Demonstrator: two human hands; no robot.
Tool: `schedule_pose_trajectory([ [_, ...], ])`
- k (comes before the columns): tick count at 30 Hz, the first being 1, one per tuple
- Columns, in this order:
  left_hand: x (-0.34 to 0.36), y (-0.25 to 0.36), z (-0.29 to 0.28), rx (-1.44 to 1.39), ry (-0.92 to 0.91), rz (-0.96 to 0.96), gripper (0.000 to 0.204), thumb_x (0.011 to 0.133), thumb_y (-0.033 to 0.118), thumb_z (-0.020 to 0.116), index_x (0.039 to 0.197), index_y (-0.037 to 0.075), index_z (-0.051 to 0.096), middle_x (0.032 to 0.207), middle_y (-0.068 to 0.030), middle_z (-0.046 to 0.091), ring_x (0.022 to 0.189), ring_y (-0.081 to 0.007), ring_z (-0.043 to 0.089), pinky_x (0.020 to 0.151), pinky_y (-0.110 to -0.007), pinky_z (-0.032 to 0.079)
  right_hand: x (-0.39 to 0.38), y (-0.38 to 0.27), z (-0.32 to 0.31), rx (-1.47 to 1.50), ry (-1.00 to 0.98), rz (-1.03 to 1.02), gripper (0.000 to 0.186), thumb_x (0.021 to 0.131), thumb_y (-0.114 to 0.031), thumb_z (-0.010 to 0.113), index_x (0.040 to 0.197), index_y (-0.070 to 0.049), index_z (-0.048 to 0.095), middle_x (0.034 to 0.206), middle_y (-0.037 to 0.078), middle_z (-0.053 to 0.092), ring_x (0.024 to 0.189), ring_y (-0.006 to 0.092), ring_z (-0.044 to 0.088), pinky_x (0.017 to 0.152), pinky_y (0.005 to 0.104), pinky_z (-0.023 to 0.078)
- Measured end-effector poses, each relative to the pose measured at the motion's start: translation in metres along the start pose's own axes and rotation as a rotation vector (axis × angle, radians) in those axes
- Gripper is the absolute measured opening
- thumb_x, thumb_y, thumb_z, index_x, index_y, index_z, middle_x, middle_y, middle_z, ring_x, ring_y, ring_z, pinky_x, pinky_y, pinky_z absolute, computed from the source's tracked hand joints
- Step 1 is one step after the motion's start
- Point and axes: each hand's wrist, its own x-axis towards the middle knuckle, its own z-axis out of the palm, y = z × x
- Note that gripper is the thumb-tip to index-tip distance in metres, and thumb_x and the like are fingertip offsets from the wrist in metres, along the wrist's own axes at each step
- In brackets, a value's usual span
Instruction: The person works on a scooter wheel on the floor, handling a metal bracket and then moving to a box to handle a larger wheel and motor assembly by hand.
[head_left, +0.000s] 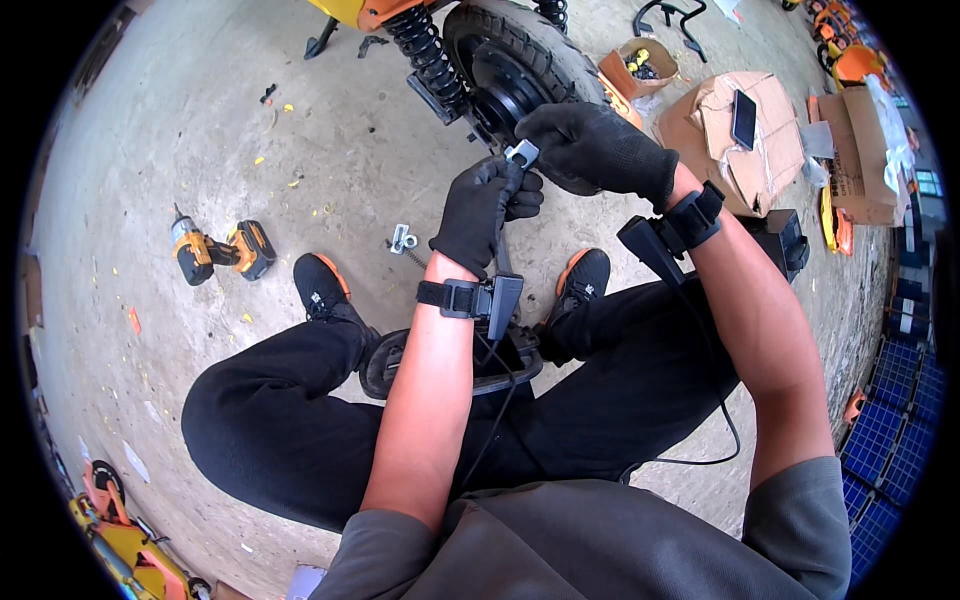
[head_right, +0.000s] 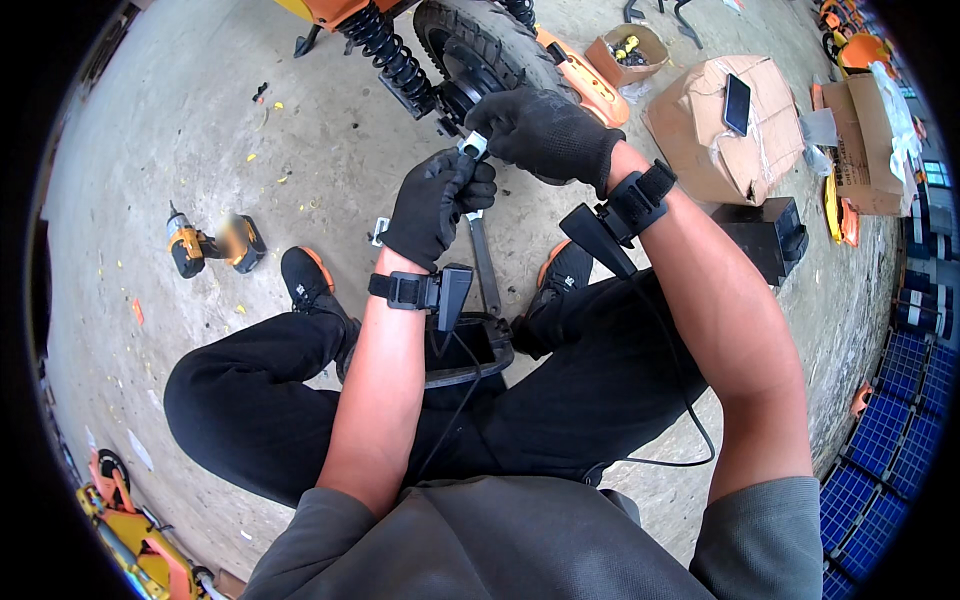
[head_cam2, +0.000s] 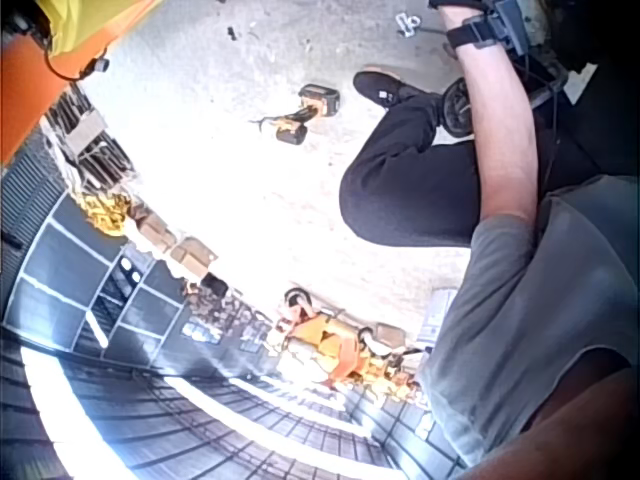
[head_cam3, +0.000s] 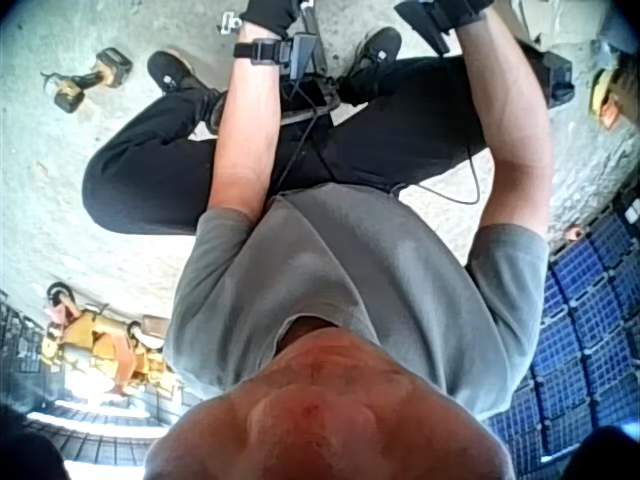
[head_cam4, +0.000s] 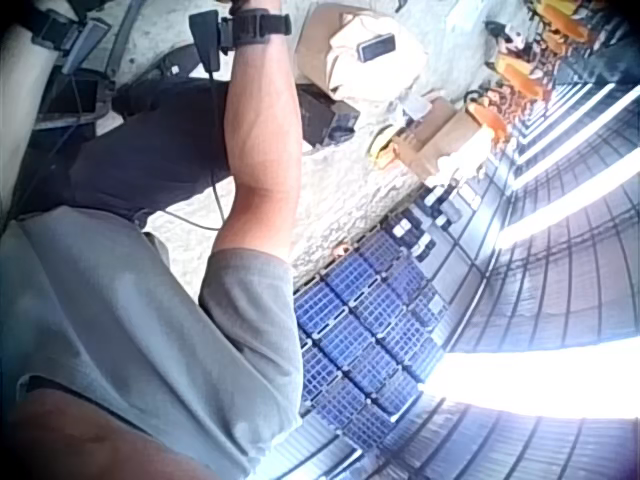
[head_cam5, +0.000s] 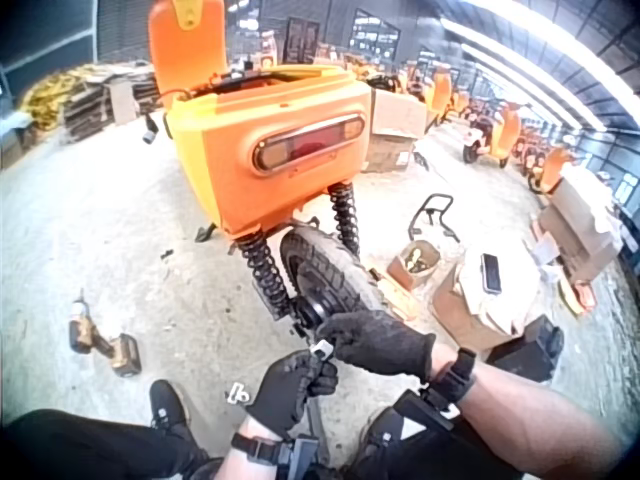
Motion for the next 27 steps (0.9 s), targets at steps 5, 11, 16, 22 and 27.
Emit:
schedule_pose_trajectory([
  [5, 0.0011, 0.0000, 0.0014, -0.003, -0.004, -0.012, 0.025, 0.098, 0.005, 0.051, 0.119, -0.007, 0.054, 0.092, -0.0125, 0.062, 0.073, -0.0176, 0.059, 0.070, -0.032, 0.053, 0.0001, 0.0043, 0.0006, -0.032, 0.015, -0.015, 0.034, 0.082, -0.014, 0.060, 0.115, -0.012, 0.070, 0.094, 0.010, 0.069, 0.082, 0.0232, 0.066, 0.078, 0.0358, 0.052],
  [11, 0.0009, -0.0005, -0.0004, -0.005, -0.011, -0.003, 0.024, 0.099, 0.008, 0.053, 0.118, -0.007, 0.054, 0.093, -0.0127, 0.063, 0.074, -0.0179, 0.061, 0.071, -0.033, 0.054, 0.0005, 0.0049, 0.0019, -0.038, 0.014, -0.024, 0.034, 0.082, -0.014, 0.060, 0.115, -0.012, 0.069, 0.094, 0.010, 0.069, 0.085, 0.0242, 0.066, 0.080, 0.0361, 0.052],
  [16, -0.0013, 0.0022, 0.0013, 0.020, 0.005, 0.004, 0.025, 0.099, 0.011, 0.055, 0.118, -0.006, 0.054, 0.094, -0.0133, 0.064, 0.076, -0.0188, 0.063, 0.072, -0.033, 0.054, -0.0001, 0.0016, 0.0008, -0.052, 0.015, -0.021, 0.035, 0.082, -0.014, 0.060, 0.116, -0.012, 0.069, 0.095, 0.010, 0.069, 0.086, 0.0248, 0.066, 0.080, 0.0363, 0.052],
  [22, 0.0003, 0.0009, -0.0008, 0.010, -0.007, 0.005, 0.025, 0.100, 0.012, 0.055, 0.118, -0.006, 0.055, 0.093, -0.0129, 0.064, 0.075, -0.0185, 0.062, 0.071, -0.032, 0.054, -0.0014, -0.0024, -0.0003, -0.035, 0.006, -0.007, 0.034, 0.083, -0.015, 0.060, 0.116, -0.011, 0.069, 0.095, 0.012, 0.069, 0.085, 0.0255, 0.065, 0.080, 0.0362, 0.052],
  [27, 0.0008, 0.0007, 0.0004, 0.009, -0.009, 0.005, 0.026, 0.100, 0.012, 0.055, 0.118, -0.006, 0.055, 0.093, -0.0128, 0.064, 0.075, -0.0185, 0.062, 0.071, -0.033, 0.054, -0.0021, 0.0005, -0.0009, -0.041, 0.022, -0.027, 0.033, 0.084, -0.016, 0.062, 0.116, -0.011, 0.069, 0.094, 0.012, 0.068, 0.084, 0.0254, 0.065, 0.078, 0.0363, 0.052],
])
